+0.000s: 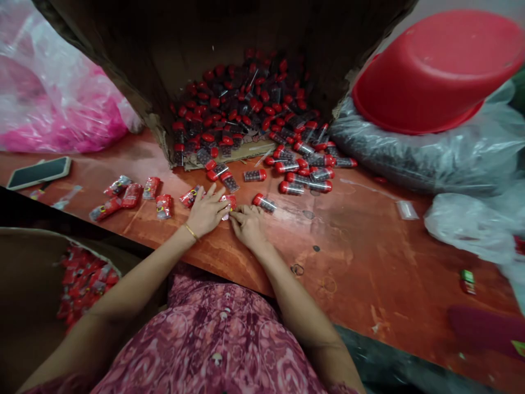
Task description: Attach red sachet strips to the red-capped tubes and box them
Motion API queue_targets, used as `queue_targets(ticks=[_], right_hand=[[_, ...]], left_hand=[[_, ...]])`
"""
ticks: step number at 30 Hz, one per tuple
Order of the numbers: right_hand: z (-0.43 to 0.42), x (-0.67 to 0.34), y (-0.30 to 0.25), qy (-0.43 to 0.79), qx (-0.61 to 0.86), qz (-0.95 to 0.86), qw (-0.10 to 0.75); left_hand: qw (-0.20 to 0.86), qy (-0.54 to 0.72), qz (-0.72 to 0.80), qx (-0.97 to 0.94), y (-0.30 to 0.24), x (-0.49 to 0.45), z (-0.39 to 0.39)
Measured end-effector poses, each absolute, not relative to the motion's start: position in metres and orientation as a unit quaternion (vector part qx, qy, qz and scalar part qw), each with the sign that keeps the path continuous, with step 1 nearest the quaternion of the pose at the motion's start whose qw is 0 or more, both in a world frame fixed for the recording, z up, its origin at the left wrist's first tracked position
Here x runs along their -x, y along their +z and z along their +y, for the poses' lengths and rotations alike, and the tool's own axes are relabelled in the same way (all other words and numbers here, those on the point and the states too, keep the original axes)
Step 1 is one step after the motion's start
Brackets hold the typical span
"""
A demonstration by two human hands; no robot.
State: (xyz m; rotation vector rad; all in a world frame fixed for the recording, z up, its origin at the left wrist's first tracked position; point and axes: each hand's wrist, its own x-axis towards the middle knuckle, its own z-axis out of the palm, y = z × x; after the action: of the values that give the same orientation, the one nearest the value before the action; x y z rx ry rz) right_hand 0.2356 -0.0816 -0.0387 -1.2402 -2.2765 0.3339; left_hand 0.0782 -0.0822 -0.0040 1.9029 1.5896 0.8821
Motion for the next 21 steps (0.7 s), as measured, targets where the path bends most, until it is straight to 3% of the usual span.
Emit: queue_targets(ticks=[5, 9, 16, 21], right_hand=[[-0.077, -0.24, -0.043, 0.176, 0.465, -0.812, 0.308], [-0.076, -0.241, -0.04, 0.252, 0.475, -0.742, 0.401], [-0.081, -0.224, -0.014, 0.505, 0.459, -0.549, 0.482], [-0.084, -0.222, -0.006, 0.499, 0.472, -0.506, 0.521]], left_hand=[[0.297, 0.352, 0.597, -0.656, -0.008, -0.081, -0.069], [0.274, 0.357, 0.63, -0.633, 0.0, -0.08, -0.072], [0.249, 0.444, 0.641, -0.574, 0.023, -0.092, -0.09], [0.332, 0.522, 0.637, -0.46, 0.034, -0.103, -0.102]])
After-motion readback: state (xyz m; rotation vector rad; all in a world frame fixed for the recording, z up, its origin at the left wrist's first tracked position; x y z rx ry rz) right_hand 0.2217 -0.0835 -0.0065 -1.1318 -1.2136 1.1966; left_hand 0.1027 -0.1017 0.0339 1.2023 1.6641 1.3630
